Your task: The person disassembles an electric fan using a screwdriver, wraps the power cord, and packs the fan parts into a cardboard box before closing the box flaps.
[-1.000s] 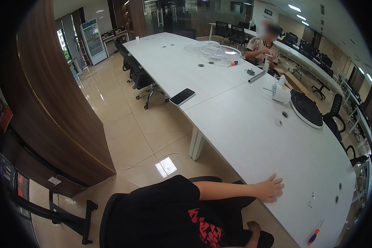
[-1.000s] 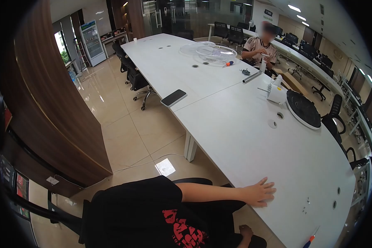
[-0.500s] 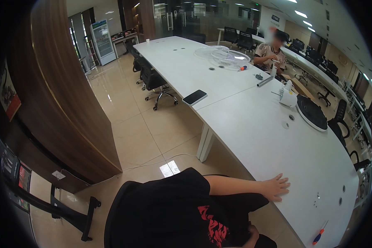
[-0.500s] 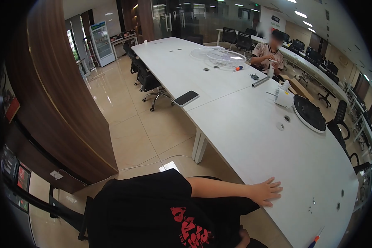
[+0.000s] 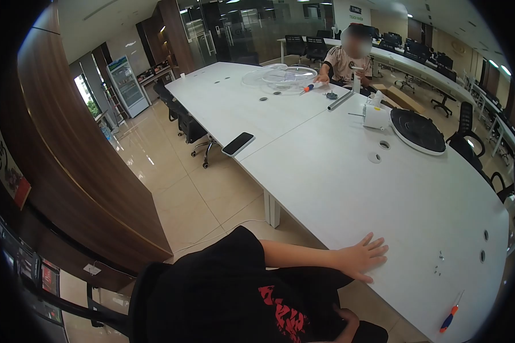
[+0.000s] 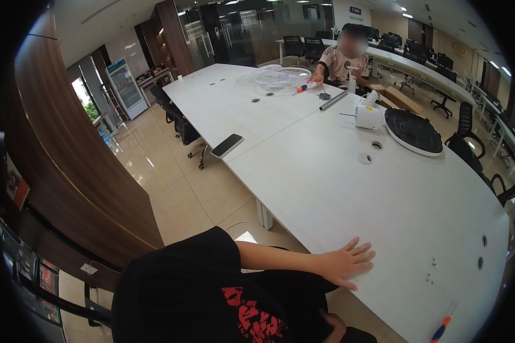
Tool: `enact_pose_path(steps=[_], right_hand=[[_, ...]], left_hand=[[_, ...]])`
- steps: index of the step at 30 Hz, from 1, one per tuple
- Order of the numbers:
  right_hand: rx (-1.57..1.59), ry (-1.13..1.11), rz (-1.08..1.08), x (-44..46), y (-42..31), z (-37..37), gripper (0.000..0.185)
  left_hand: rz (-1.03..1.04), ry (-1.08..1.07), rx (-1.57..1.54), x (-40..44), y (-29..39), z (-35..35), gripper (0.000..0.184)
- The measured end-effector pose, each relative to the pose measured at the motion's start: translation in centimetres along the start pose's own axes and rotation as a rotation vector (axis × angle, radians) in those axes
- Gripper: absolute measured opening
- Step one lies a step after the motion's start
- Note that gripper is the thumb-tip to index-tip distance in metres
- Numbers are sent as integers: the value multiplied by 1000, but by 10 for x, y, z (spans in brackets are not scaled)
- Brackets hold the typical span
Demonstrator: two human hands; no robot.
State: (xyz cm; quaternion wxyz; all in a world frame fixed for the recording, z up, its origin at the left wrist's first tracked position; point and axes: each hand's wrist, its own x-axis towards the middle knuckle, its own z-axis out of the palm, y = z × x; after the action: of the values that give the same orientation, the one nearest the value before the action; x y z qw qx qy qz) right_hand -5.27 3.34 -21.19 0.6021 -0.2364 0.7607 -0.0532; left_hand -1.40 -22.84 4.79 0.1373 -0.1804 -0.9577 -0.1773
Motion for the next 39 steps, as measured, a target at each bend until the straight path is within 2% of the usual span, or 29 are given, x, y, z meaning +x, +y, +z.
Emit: enact_pose_path(steps=[11, 16, 20, 21, 23, 26, 27, 28, 29, 30, 32, 35, 39], right_hand=[[-150, -37, -8, 23, -37, -47, 96], [-237, -45, -77, 48, -36, -49, 95], [-240, -46, -130, 26, -61, -58, 94], [-224, -46, -155, 35, -61, -57, 94], [-189, -51, -181, 43, -55, -53, 94], [-171, -57, -166, 40, -61, -56, 97], [-182, -59, -150, 35, -65, -57, 98], [-194, -60, -134, 31, -68, -58, 99], [-189, -56, -150, 30, -67, -58, 100], [-184, -52, -165, 34, -65, -56, 100], [-184, -49, -179, 38, -65, -56, 101], [-200, -67, -156, 35, -68, -58, 103], [-154, -42, -166, 41, -65, -57, 106]], left_hand=[[-33, 50, -77, 2, -1, 2, 75], [-23, 167, -133, 0, -5, 6, 58], [-47, 252, -260, -20, -52, 4, 40], [-77, 304, -76, -33, -60, -29, 31], [-222, 344, 16, -72, -108, -58, 25], [-707, 389, 303, -152, -180, -124, 23], [-868, 387, 441, -185, -207, -142, 29], [-932, 508, 609, -220, -234, -153, 36], [-1133, 455, 621, -246, -248, -174, 45], [-1247, 483, 781, -284, -278, -177, 56], [-1577, 415, 741, -312, -286, -207, 64], [-1605, 517, 823, -340, -319, -207, 65], [-1780, 398, 887, -318, -320, -213, 60]])
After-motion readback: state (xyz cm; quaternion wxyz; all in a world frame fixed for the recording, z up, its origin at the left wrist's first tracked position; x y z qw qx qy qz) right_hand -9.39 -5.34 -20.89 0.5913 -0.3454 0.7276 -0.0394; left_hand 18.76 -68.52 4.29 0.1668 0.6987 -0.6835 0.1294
